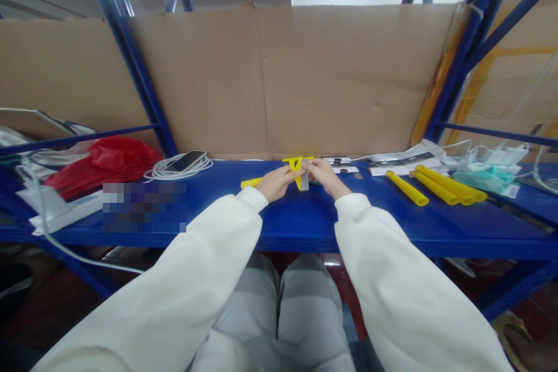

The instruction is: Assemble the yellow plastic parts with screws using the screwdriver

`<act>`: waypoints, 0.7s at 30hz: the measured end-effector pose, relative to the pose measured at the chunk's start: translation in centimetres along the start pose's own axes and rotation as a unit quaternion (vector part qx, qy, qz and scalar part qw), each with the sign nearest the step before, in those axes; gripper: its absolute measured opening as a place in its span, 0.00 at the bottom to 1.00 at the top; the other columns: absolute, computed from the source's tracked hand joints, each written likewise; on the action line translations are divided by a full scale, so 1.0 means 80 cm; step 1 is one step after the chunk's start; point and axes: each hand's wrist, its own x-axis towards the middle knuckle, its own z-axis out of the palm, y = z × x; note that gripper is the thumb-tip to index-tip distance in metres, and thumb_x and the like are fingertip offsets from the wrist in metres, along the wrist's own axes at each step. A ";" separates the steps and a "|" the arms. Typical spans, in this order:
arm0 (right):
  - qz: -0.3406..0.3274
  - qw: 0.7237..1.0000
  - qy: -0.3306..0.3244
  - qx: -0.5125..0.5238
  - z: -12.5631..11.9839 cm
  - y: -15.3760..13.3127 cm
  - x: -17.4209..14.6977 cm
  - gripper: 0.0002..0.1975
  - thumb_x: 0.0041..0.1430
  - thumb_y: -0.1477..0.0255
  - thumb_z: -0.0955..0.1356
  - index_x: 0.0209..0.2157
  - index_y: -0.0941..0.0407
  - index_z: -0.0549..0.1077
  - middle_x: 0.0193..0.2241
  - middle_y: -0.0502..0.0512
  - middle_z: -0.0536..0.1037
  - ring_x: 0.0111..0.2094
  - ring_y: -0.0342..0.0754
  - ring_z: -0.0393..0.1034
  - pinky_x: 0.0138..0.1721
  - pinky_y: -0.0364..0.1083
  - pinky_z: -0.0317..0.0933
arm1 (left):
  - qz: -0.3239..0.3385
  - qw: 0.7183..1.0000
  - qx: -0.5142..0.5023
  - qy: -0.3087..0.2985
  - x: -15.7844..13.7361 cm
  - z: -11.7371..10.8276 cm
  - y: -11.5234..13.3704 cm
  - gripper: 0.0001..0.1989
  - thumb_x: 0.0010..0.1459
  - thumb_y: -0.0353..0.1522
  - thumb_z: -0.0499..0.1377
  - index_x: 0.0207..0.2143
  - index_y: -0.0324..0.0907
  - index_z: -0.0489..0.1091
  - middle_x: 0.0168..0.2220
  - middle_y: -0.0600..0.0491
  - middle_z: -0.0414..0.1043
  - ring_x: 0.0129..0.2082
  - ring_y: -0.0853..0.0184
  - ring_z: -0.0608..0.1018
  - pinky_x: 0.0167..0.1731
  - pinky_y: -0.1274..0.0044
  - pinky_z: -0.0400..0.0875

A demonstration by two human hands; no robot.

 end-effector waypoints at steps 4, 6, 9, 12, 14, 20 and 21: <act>-0.028 0.995 0.068 -0.065 -0.014 0.007 0.012 0.16 0.57 0.62 0.69 0.20 0.55 0.68 0.17 0.49 0.70 0.19 0.41 0.62 0.23 0.40 0.57 | -0.040 0.999 -0.030 0.015 -0.002 -0.003 -0.002 0.28 0.64 0.24 0.48 0.65 0.51 0.61 0.47 0.47 0.69 0.49 0.62 0.75 0.50 0.72 0.70; -0.060 0.977 0.131 -0.158 -0.027 0.012 0.020 0.13 0.58 0.67 0.67 0.21 0.56 0.70 0.21 0.53 0.75 0.24 0.44 0.67 0.28 0.42 0.61 | -0.073 0.996 -0.041 0.022 -0.002 -0.007 -0.004 0.27 0.64 0.25 0.49 0.64 0.49 0.63 0.48 0.47 0.70 0.49 0.62 0.75 0.51 0.72 0.70; -0.062 0.935 0.142 -0.319 -0.044 0.020 0.026 0.09 0.56 0.76 0.65 0.24 0.59 0.75 0.29 0.59 0.80 0.33 0.49 0.73 0.38 0.44 0.63 | -0.115 0.992 -0.044 0.018 -0.002 -0.011 -0.007 0.27 0.64 0.25 0.50 0.64 0.48 0.63 0.48 0.46 0.70 0.50 0.61 0.75 0.51 0.73 0.70; -0.026 0.907 0.077 -0.412 -0.051 0.026 0.026 0.10 0.55 0.78 0.64 0.25 0.60 0.77 0.30 0.61 0.81 0.34 0.50 0.75 0.37 0.44 0.63 | -0.140 0.989 -0.041 0.010 -0.002 -0.012 -0.008 0.27 0.65 0.25 0.50 0.64 0.47 0.63 0.49 0.46 0.71 0.51 0.61 0.75 0.52 0.73 0.70; -0.023 0.895 0.035 -0.444 -0.051 0.028 0.025 0.10 0.54 0.79 0.65 0.24 0.59 0.77 0.29 0.60 0.82 0.32 0.49 0.74 0.35 0.42 0.63 | -0.151 0.987 -0.044 0.001 -0.002 -0.010 -0.008 0.26 0.64 0.26 0.51 0.64 0.48 0.63 0.50 0.45 0.70 0.52 0.60 0.75 0.52 0.73 0.70; -0.042 0.901 -0.004 -0.432 -0.059 0.034 0.031 0.09 0.54 0.79 0.66 0.24 0.59 0.77 0.29 0.58 0.82 0.31 0.47 0.74 0.32 0.40 0.63 | -0.176 0.982 -0.060 -0.013 -0.003 -0.004 -0.014 0.25 0.64 0.28 0.53 0.63 0.51 0.65 0.51 0.47 0.72 0.52 0.60 0.76 0.51 0.72 0.71; -0.036 0.899 0.013 -0.436 -0.062 0.036 0.033 0.09 0.53 0.80 0.65 0.25 0.60 0.78 0.30 0.58 0.82 0.32 0.48 0.75 0.32 0.40 0.63 | -0.178 0.982 -0.061 -0.012 -0.003 -0.003 -0.015 0.25 0.64 0.28 0.54 0.62 0.51 0.66 0.51 0.47 0.72 0.52 0.60 0.76 0.51 0.72 0.71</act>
